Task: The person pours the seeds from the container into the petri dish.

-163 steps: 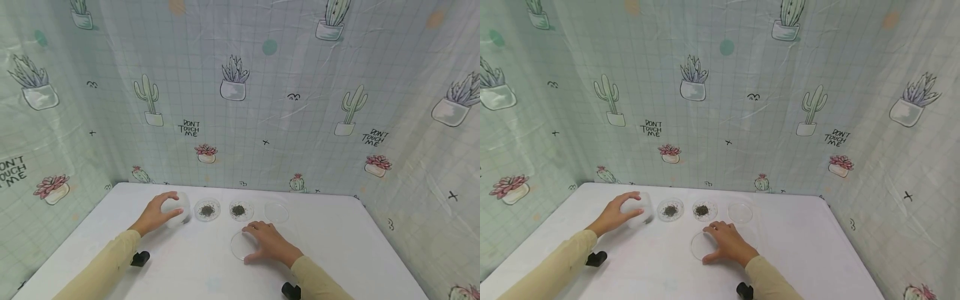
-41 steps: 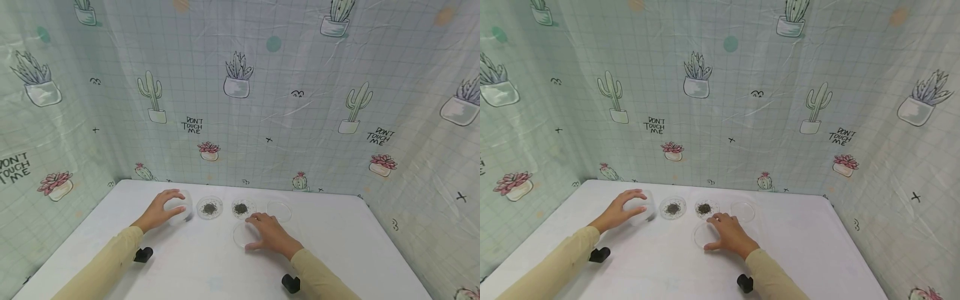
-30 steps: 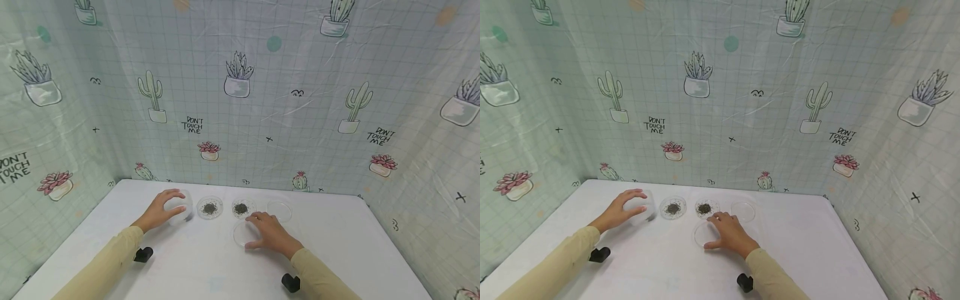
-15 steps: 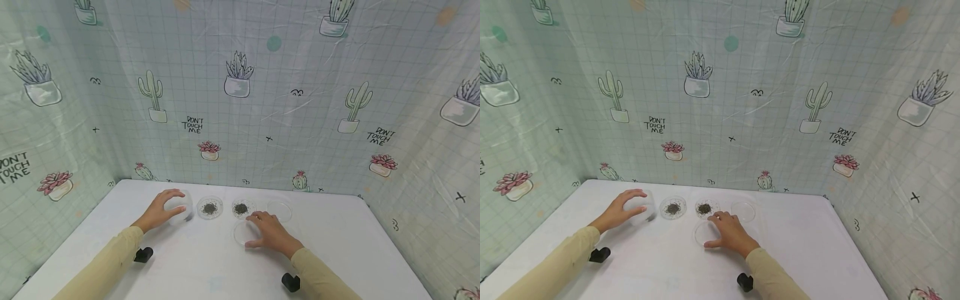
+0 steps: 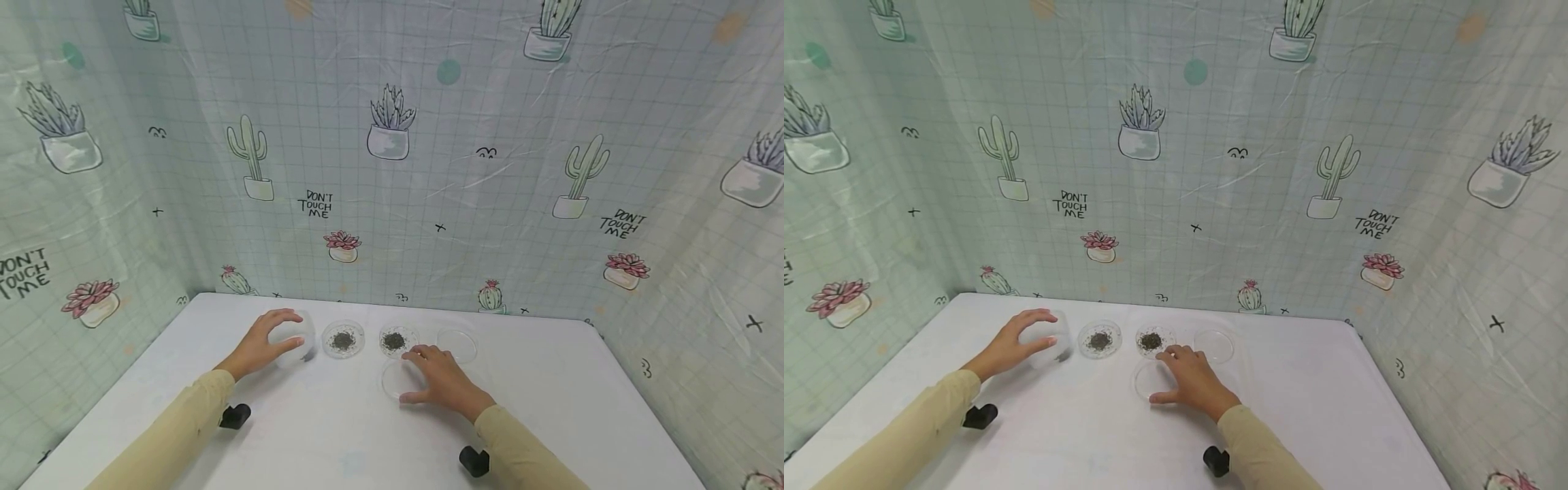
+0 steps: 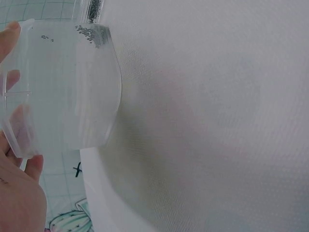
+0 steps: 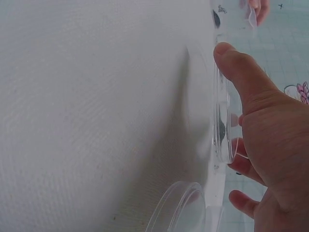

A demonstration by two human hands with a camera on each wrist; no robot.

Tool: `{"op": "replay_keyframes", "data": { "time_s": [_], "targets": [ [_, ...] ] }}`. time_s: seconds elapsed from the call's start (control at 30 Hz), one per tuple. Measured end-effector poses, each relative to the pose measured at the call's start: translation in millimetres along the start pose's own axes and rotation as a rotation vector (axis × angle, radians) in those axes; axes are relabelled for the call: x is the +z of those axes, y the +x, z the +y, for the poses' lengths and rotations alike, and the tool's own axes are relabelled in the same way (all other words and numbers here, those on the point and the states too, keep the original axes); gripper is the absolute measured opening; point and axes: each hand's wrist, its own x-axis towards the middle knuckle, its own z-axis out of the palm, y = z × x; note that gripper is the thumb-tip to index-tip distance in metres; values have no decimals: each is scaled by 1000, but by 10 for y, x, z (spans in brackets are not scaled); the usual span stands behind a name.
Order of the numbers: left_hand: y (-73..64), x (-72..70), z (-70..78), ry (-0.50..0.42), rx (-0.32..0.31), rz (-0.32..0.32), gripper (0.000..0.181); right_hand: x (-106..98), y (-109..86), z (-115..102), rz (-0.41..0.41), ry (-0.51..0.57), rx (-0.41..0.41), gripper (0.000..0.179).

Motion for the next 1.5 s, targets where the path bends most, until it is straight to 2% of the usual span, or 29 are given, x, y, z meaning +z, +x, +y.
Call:
{"op": "replay_keyframes", "data": {
  "time_s": [1.0,1.5],
  "targets": [
    [-10,-20,37,18,-21,-12,52,-16,15,18,8,0,17,75],
    [-10,-4,5,8,7,2,51,18,28,33,18,13,31,75]
  ]
}}
